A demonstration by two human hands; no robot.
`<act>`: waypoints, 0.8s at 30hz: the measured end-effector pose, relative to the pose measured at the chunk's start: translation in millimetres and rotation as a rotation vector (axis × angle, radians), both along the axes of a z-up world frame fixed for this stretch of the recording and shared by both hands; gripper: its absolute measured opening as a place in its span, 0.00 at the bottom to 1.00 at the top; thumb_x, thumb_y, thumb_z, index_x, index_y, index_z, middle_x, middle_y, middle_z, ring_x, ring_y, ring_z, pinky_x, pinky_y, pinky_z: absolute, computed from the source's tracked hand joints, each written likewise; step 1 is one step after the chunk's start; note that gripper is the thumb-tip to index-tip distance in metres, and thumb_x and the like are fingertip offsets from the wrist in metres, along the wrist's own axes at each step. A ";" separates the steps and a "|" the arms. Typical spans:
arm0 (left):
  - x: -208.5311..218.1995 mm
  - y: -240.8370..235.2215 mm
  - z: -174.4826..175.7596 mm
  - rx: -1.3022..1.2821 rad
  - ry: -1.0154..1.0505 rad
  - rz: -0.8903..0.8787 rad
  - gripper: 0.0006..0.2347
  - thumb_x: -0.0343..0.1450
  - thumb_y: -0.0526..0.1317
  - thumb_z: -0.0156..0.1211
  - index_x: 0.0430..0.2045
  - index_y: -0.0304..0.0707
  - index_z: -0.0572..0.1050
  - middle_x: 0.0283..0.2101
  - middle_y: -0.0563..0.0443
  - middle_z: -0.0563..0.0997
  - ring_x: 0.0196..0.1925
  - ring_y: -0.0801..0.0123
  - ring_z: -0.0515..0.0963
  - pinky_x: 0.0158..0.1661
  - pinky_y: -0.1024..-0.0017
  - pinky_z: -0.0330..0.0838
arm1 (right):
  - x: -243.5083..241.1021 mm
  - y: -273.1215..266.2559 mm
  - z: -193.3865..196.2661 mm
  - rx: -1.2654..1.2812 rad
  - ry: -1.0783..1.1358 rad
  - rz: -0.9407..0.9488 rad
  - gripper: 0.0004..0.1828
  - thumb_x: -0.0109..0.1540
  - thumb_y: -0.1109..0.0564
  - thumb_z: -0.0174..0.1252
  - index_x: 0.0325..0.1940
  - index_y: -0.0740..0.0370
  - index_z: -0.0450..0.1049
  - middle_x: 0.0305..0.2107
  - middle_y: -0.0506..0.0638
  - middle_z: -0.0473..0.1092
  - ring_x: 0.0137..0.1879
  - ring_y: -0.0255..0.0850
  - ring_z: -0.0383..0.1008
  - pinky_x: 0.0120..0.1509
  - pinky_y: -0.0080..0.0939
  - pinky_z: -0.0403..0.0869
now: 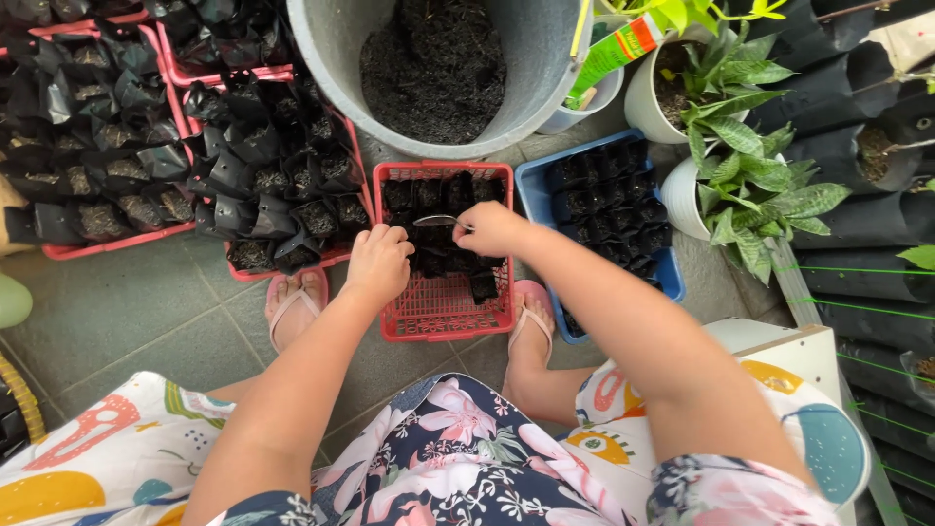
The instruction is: The person scoops soil from a bucket using a spoon and fills small black plastic seedling pots held in their left hand. They then place the filled pots into a red plastic basket. The person repeats this process for multiple pots.
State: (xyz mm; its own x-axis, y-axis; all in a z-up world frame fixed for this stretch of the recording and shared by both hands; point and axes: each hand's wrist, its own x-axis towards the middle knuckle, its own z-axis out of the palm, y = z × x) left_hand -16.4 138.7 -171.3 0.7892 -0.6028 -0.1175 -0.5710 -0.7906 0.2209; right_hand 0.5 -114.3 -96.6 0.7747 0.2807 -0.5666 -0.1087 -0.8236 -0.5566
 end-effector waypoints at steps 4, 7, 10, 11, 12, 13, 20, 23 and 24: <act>2.5 -8.6 24.8 -0.145 -0.030 0.007 0.07 0.65 0.42 0.61 0.34 0.53 0.81 0.44 0.62 0.75 0.52 0.69 0.72 0.51 0.66 0.65 | 35.8 -53.6 97.3 -0.190 0.171 0.197 0.10 0.56 0.50 0.60 0.35 0.49 0.84 0.24 0.50 0.79 0.36 0.45 0.83 0.53 0.46 0.78; 0.7 -19.0 39.9 -0.213 -0.005 -0.012 0.09 0.68 0.43 0.59 0.41 0.56 0.78 0.47 0.64 0.74 0.54 0.72 0.72 0.52 0.67 0.67 | 39.1 -96.9 153.4 -0.309 0.185 0.257 0.12 0.57 0.48 0.61 0.40 0.50 0.84 0.27 0.54 0.80 0.41 0.53 0.82 0.55 0.52 0.77; -0.3 -33.7 50.1 -0.265 0.050 0.010 0.10 0.70 0.41 0.58 0.44 0.54 0.78 0.49 0.63 0.75 0.56 0.70 0.73 0.54 0.66 0.68 | 28.6 -140.0 174.2 -0.351 0.138 0.151 0.14 0.59 0.48 0.62 0.42 0.57 0.84 0.34 0.60 0.81 0.47 0.61 0.80 0.54 0.57 0.75; -1.5 -37.3 48.4 -0.272 0.074 0.013 0.10 0.70 0.41 0.58 0.44 0.54 0.78 0.50 0.63 0.75 0.57 0.70 0.72 0.54 0.66 0.68 | 23.4 -154.6 169.3 -0.378 0.115 0.076 0.14 0.60 0.48 0.62 0.42 0.56 0.83 0.31 0.59 0.80 0.45 0.59 0.80 0.52 0.55 0.75; -2.4 -40.9 46.8 -0.280 0.098 0.015 0.10 0.70 0.42 0.58 0.45 0.55 0.77 0.50 0.64 0.74 0.57 0.71 0.72 0.54 0.65 0.68 | 18.3 -169.2 164.5 -0.405 0.091 0.002 0.13 0.61 0.47 0.62 0.43 0.55 0.83 0.28 0.57 0.79 0.43 0.57 0.79 0.50 0.54 0.75; -2.8 -44.8 47.7 -0.281 0.093 0.011 0.10 0.70 0.42 0.58 0.45 0.55 0.77 0.50 0.64 0.74 0.57 0.71 0.72 0.54 0.65 0.68 | 14.1 -186.8 144.0 -0.406 0.086 -0.002 0.13 0.61 0.47 0.62 0.43 0.55 0.83 0.28 0.57 0.79 0.43 0.57 0.79 0.50 0.54 0.75; -1.8 -63.7 54.4 -0.398 0.205 -0.048 0.07 0.68 0.38 0.58 0.36 0.53 0.79 0.45 0.60 0.78 0.51 0.65 0.79 0.46 0.65 0.75 | 50.2 -254.1 63.7 -0.400 -0.388 -0.248 0.09 0.57 0.45 0.66 0.40 0.45 0.82 0.18 0.47 0.71 0.36 0.48 0.78 0.48 0.48 0.76; -0.4 -70.8 79.0 -0.551 0.241 -0.025 0.07 0.65 0.33 0.58 0.33 0.45 0.80 0.44 0.55 0.80 0.46 0.61 0.79 0.46 0.66 0.75 | 86.4 -240.0 85.2 -0.278 -0.609 -0.280 0.15 0.57 0.55 0.64 0.48 0.53 0.79 0.20 0.49 0.69 0.31 0.45 0.73 0.40 0.45 0.73; 0.2 -73.5 88.8 -0.676 0.251 -0.006 0.07 0.63 0.29 0.57 0.30 0.38 0.79 0.43 0.52 0.81 0.43 0.58 0.78 0.46 0.66 0.74 | 97.6 -231.3 98.1 -0.175 -0.707 -0.289 0.21 0.57 0.64 0.62 0.55 0.63 0.77 0.23 0.51 0.70 0.27 0.45 0.69 0.35 0.43 0.70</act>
State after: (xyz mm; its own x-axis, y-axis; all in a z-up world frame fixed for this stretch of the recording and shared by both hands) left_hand -16.2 65.2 -82.5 0.7840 -0.6117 0.1054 -0.4424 -0.4316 0.7861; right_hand 98.0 -345.6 1.5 0.9969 -0.0349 0.0709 -0.0002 -0.8986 -0.4387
